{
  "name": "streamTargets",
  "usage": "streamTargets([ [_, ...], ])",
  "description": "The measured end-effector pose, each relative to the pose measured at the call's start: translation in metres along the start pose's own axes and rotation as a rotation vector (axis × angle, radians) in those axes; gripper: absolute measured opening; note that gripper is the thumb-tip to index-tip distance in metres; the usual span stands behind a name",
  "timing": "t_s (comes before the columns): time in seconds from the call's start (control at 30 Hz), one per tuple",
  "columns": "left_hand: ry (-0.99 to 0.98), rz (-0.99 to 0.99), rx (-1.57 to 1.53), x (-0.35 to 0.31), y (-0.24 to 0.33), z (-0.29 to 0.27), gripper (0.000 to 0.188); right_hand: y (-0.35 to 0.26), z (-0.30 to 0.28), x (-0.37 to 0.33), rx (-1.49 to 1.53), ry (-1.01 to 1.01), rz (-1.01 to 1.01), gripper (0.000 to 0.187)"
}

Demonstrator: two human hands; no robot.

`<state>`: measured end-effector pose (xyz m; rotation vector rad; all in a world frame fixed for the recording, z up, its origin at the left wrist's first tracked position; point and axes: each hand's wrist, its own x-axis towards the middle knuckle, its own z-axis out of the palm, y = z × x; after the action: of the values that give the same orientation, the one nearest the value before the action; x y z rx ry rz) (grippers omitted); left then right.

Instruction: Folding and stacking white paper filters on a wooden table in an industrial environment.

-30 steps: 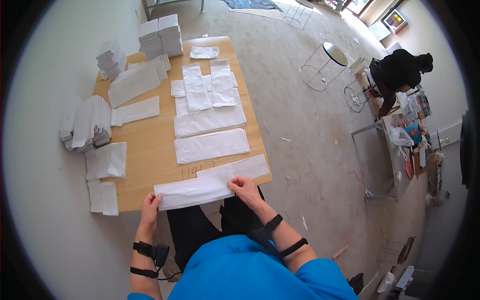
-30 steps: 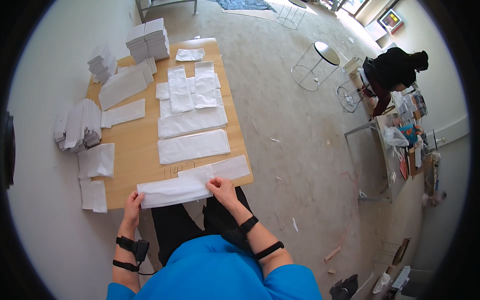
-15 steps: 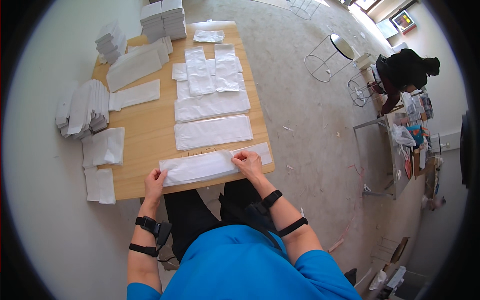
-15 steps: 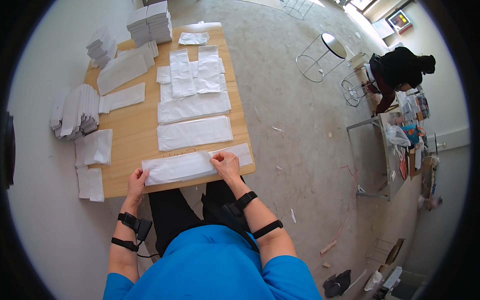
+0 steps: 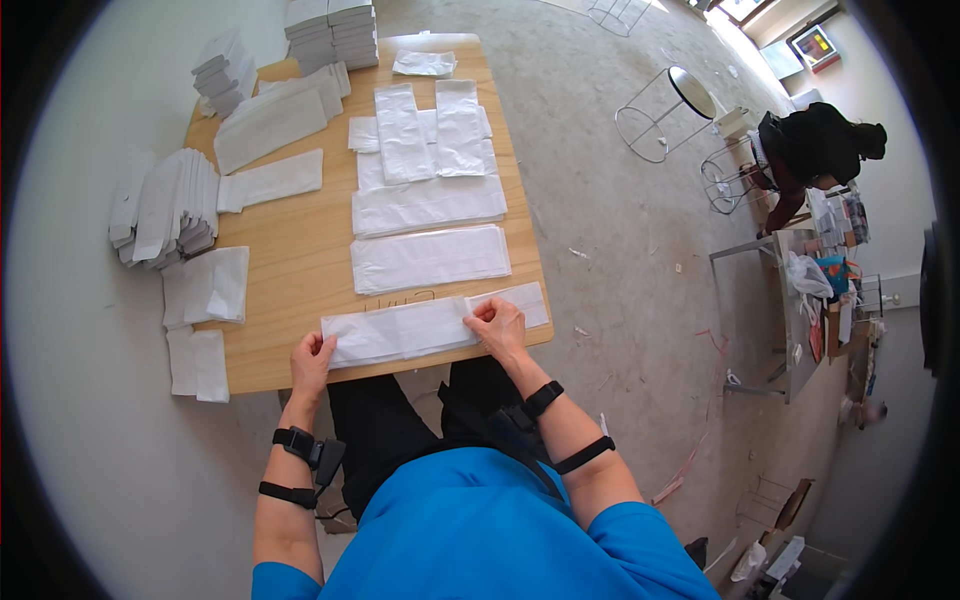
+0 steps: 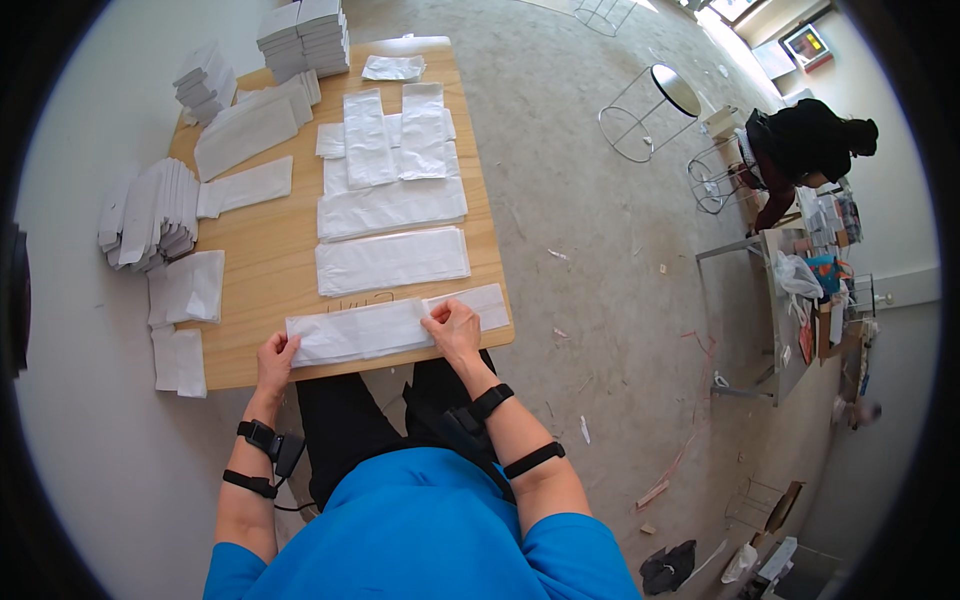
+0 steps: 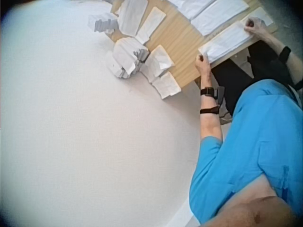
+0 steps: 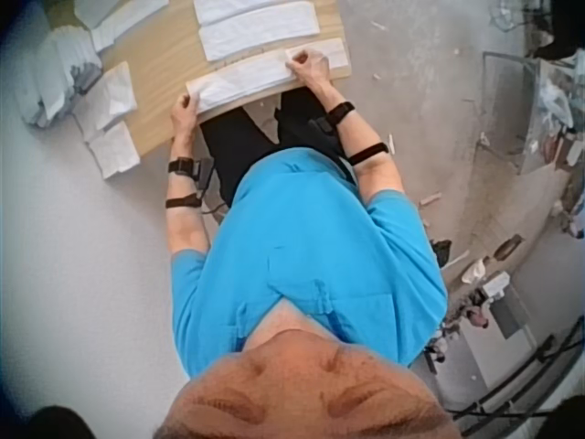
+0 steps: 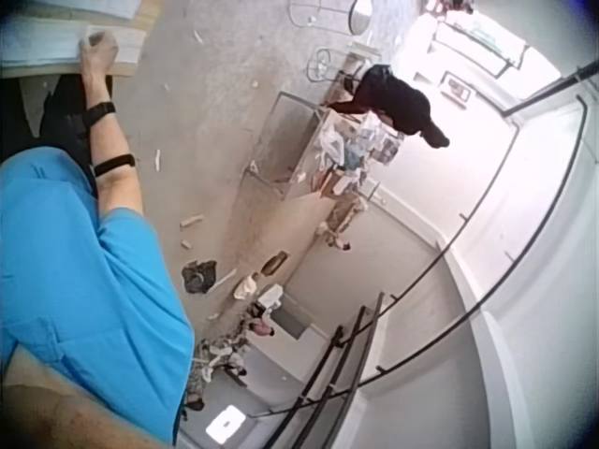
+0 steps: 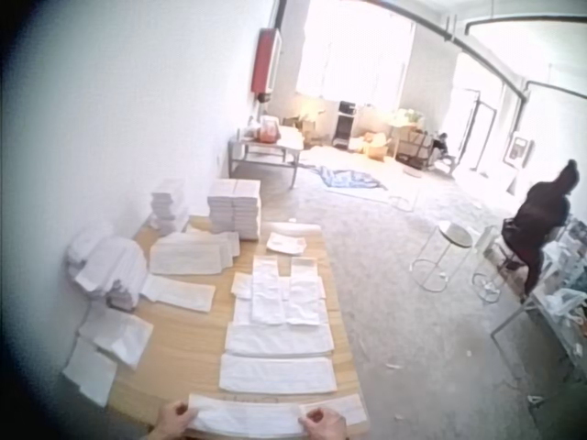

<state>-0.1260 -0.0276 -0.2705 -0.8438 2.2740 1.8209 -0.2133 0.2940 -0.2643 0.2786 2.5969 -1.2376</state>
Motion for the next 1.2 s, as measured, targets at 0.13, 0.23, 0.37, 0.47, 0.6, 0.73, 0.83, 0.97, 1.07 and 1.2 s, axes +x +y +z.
streamTargets([
  [0.13, -0.008, 0.018, 0.031, 0.002, -0.006, -0.002, 0.018, 0.000, 0.002, 0.001, -0.005, 0.014, -0.013, 0.021],
  [0.23, 0.007, 0.051, 0.052, 0.002, -0.011, -0.005, 0.017, 0.001, 0.006, 0.002, 0.005, 0.021, -0.026, 0.021],
  [0.37, 0.081, 0.101, 0.208, -0.010, 0.013, 0.006, 0.013, 0.002, 0.006, 0.003, 0.004, 0.028, -0.033, 0.020],
  [0.47, 0.544, 0.695, 0.913, -0.031, 0.059, 0.034, 0.013, 0.004, 0.004, 0.003, 0.002, 0.061, -0.030, 0.020],
  [0.6, -0.025, 0.494, 0.362, -0.052, 0.083, 0.075, 0.013, 0.001, 0.009, 0.002, 0.003, 0.063, -0.054, 0.018],
  [0.73, -0.240, 0.383, 0.141, -0.044, 0.074, 0.134, 0.011, -0.001, 0.009, 0.002, 0.018, 0.079, -0.059, 0.017],
  [0.83, -0.295, 0.287, 0.142, -0.031, 0.049, 0.160, 0.014, -0.004, 0.008, 0.000, -0.005, 0.101, -0.082, 0.018],
  [0.97, -0.320, 0.311, 0.228, -0.026, 0.042, 0.163, 0.015, -0.003, -0.001, -0.003, 0.068, 0.055, -0.051, 0.022],
  [1.07, -0.348, 0.293, 0.236, -0.025, 0.044, 0.164, 0.016, 0.006, -0.010, -0.012, 0.051, 0.023, -0.068, 0.023],
  [1.2, -0.335, 0.408, 0.263, -0.029, 0.047, 0.165, 0.018, 0.017, -0.008, -0.026, 0.168, -0.073, -0.082, 0.024],
])
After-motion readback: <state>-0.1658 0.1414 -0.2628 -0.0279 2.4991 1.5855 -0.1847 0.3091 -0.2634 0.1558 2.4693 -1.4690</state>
